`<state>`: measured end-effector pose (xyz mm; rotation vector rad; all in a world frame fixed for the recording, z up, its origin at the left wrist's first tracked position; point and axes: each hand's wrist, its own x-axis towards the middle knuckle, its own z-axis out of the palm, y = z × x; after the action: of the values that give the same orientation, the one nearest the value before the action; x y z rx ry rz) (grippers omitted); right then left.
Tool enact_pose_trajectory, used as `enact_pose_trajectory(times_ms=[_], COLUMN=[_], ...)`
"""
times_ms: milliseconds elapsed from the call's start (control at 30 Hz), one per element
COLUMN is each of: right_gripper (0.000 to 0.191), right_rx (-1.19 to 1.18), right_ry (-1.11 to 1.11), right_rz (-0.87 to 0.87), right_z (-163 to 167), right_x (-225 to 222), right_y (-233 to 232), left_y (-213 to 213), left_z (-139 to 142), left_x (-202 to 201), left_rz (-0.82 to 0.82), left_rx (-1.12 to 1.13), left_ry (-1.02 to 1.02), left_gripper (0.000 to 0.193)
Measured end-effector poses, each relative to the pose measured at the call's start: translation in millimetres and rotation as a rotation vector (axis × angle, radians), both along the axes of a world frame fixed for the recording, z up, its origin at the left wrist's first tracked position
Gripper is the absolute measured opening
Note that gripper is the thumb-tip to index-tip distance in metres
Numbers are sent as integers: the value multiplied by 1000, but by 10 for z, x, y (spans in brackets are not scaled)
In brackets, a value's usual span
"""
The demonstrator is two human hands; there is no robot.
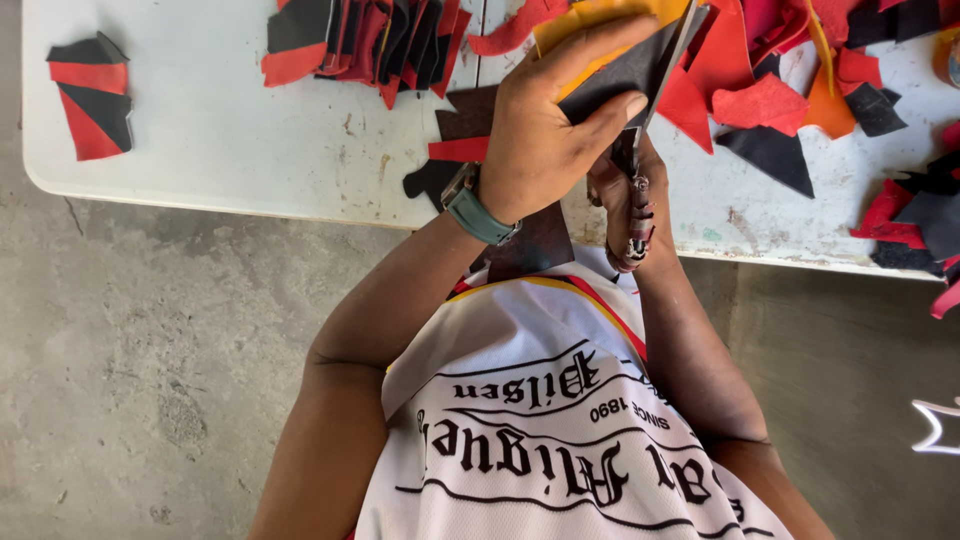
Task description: The person uses shears to cut red, black, and yellow fabric pieces on a white table. They repeatedly align the fabric against a dark template, cut along the edges, and place the finished pieces aside. The person also adjusts and repositions the fabric and template throughout the process.
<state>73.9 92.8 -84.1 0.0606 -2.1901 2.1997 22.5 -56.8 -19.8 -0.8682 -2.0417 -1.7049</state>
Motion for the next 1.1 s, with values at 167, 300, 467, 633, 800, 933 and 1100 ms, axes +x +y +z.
enact_pose_trajectory(times_ms=[167, 300, 467, 633, 800, 933, 1100], right_gripper=[20, 27, 28, 30, 30, 44, 25], right_rx=[-30, -27, 64, 247, 887, 1359, 1078], right_ry=[-92, -152, -52, -21, 101, 219, 381], right_rz=[-73, -88, -53, -21, -100, -79, -198], right_z=[-27, -109, -252, -272, 38, 254, 300], right_x=[28, -21, -108, -163, -59, -25, -233], right_y=[-50, -32, 4, 138, 1011, 1456, 1225], left_y=[5, 20, 37, -27, -563, -552, -174], left_z=[-89, -189, -363, -241, 20, -216, -576], left_x=[-4, -56, -120, -198, -453, -575, -565], left_rz=[18, 2, -37, -59, -290, -367, -274], left_rx=[-20, 23, 118, 127, -346, -1043, -1269], left_ry=[-1, -18, -82, -95, -268, 236, 226], left_gripper=[45, 45, 44, 37, 57, 33, 12])
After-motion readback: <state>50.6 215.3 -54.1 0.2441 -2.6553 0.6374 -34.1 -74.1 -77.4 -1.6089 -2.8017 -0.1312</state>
